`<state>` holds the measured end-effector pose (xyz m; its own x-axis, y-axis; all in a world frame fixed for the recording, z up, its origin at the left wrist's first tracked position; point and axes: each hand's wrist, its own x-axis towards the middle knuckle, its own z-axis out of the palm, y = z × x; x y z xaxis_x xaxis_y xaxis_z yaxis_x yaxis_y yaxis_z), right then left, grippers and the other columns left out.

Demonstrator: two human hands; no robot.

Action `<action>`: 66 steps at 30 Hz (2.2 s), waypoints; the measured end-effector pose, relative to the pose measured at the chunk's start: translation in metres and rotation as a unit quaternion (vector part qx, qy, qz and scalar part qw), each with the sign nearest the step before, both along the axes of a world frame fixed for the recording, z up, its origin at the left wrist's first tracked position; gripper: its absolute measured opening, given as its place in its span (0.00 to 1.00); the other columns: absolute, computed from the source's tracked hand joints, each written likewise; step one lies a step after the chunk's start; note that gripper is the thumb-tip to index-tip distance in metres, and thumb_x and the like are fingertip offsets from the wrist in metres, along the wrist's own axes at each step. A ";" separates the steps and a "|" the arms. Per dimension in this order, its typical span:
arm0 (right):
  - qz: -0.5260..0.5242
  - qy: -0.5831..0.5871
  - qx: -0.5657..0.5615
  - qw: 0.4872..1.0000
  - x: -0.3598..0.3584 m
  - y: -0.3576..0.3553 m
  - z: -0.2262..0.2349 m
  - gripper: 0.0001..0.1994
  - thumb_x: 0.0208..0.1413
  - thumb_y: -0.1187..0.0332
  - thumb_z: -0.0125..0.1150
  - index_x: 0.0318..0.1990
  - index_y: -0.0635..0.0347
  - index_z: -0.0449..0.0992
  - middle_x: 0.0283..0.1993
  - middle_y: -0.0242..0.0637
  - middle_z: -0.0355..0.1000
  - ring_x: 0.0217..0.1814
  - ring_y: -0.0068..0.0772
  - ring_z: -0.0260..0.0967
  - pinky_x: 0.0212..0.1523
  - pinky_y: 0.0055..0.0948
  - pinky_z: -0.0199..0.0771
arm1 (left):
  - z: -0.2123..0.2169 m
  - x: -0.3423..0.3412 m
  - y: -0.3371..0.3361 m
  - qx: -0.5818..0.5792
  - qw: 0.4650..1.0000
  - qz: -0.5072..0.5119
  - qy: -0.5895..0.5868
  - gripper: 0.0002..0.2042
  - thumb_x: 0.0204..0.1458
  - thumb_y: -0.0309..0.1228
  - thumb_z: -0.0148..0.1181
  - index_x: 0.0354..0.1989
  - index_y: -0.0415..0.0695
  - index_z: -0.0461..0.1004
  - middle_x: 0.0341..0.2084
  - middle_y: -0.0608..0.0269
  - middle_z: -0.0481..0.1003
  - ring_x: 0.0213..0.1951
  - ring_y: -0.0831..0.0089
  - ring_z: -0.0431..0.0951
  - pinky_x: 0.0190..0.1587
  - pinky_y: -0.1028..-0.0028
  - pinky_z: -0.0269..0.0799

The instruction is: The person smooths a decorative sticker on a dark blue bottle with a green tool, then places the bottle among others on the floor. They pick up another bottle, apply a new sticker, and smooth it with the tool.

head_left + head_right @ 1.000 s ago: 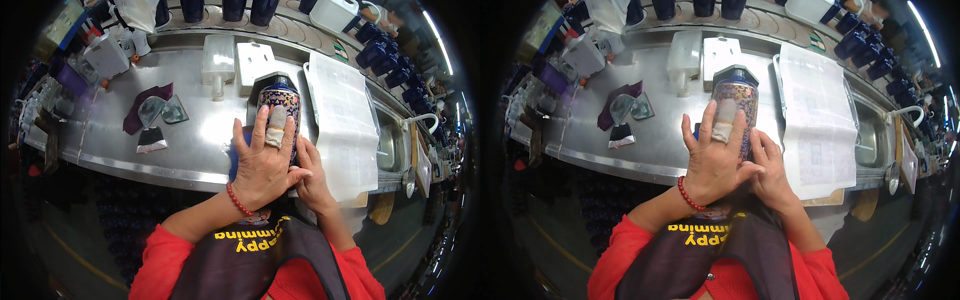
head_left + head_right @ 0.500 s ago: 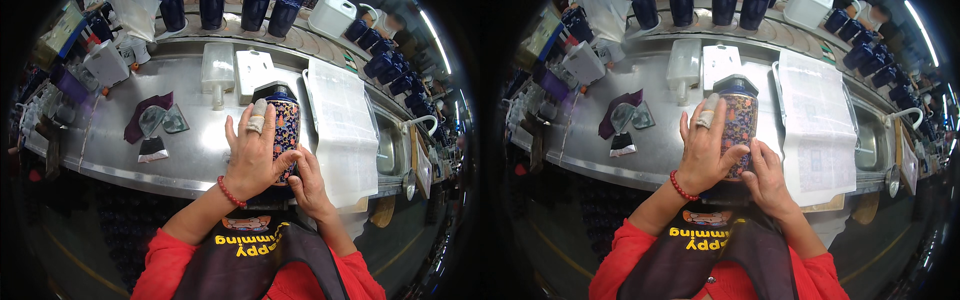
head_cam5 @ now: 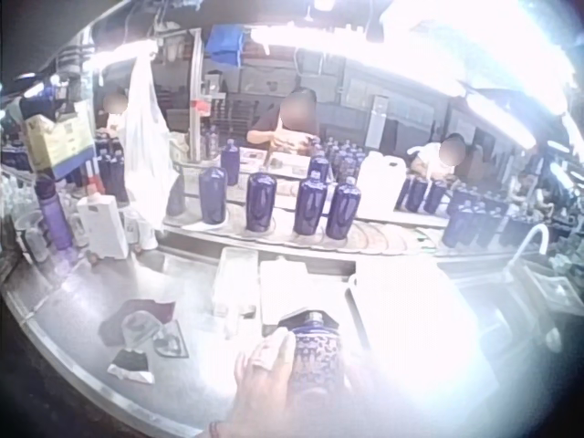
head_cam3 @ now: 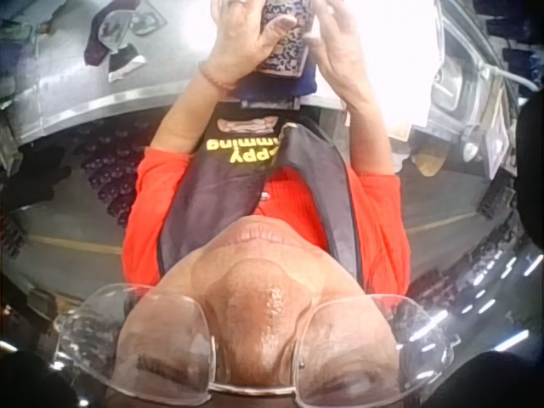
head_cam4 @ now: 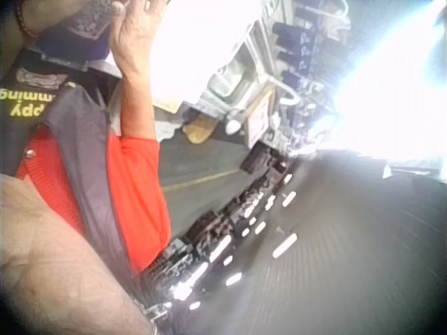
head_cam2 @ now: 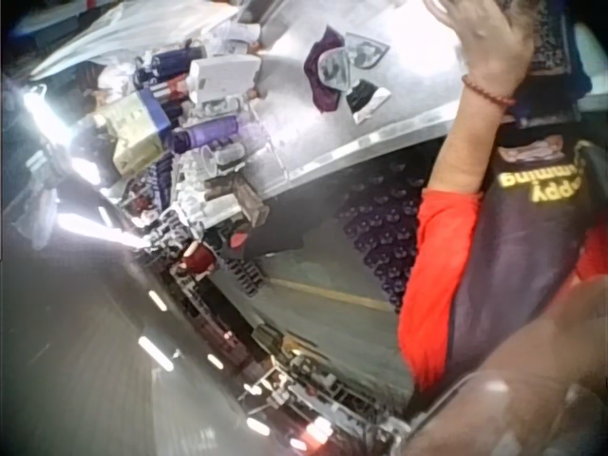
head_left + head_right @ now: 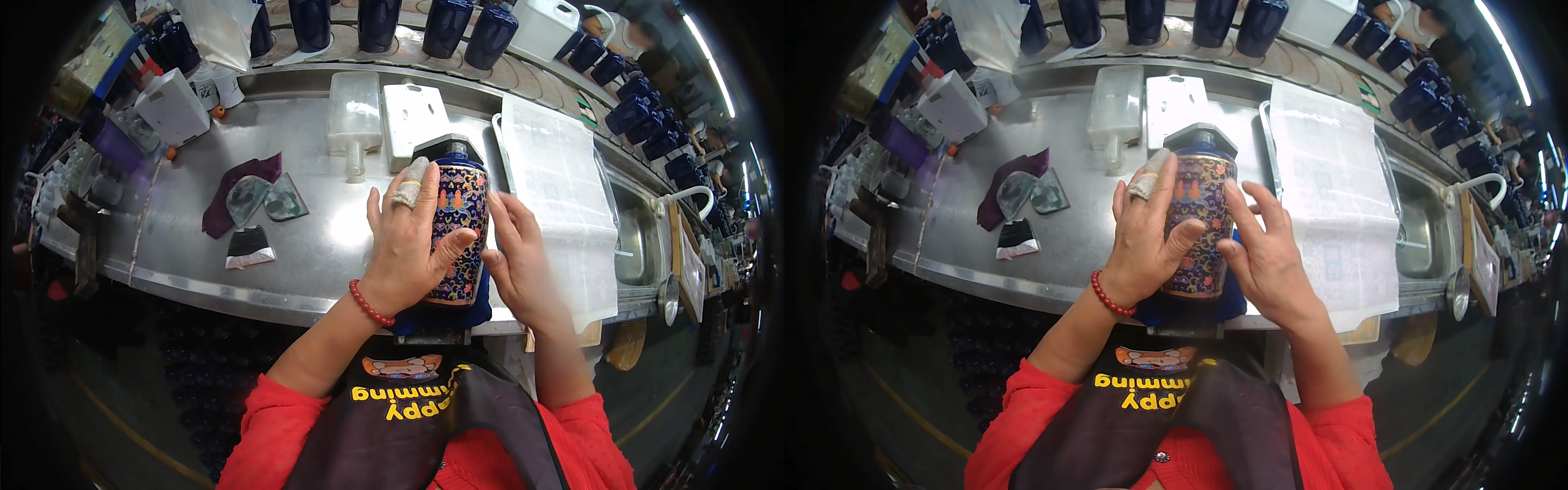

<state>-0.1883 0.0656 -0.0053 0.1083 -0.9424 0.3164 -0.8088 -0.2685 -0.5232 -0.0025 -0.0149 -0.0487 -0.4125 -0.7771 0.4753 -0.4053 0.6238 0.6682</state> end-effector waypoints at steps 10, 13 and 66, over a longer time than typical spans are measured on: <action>0.004 0.135 -0.044 0.990 0.005 -0.044 0.021 0.26 0.58 0.59 0.65 0.65 0.49 0.73 0.60 0.48 0.64 0.59 0.53 0.64 0.57 0.46 0.70 | -0.001 0.002 -0.004 -0.001 1.000 -0.015 0.000 0.47 0.59 0.66 0.47 0.72 0.33 0.56 0.64 0.39 0.65 0.65 0.43 0.61 0.66 0.34 0.43; 0.003 0.143 -0.047 0.989 0.006 -0.045 0.022 0.26 0.57 0.60 0.66 0.65 0.49 0.73 0.59 0.48 0.65 0.59 0.52 0.64 0.57 0.46 0.70 | -0.002 0.001 -0.004 -0.012 1.000 -0.012 -0.001 0.47 0.59 0.66 0.47 0.72 0.33 0.56 0.62 0.39 0.66 0.64 0.43 0.63 0.66 0.33 0.43; 0.035 0.093 -0.073 0.992 -0.007 -0.042 0.007 0.27 0.61 0.61 0.64 0.65 0.61 0.70 0.64 0.58 0.65 0.64 0.60 0.64 0.62 0.47 0.69 | 0.001 0.006 -0.023 -0.079 0.995 -0.057 0.004 0.46 0.62 0.68 0.37 0.73 0.35 0.56 0.65 0.48 0.68 0.74 0.48 0.50 0.71 0.39 0.31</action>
<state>-0.1953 0.0235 0.0016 0.2417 -0.8760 0.4174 -0.8646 -0.3897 -0.3172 0.0038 -0.0380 -0.0476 -0.4888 -0.6415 0.5913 -0.3214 0.7625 0.5615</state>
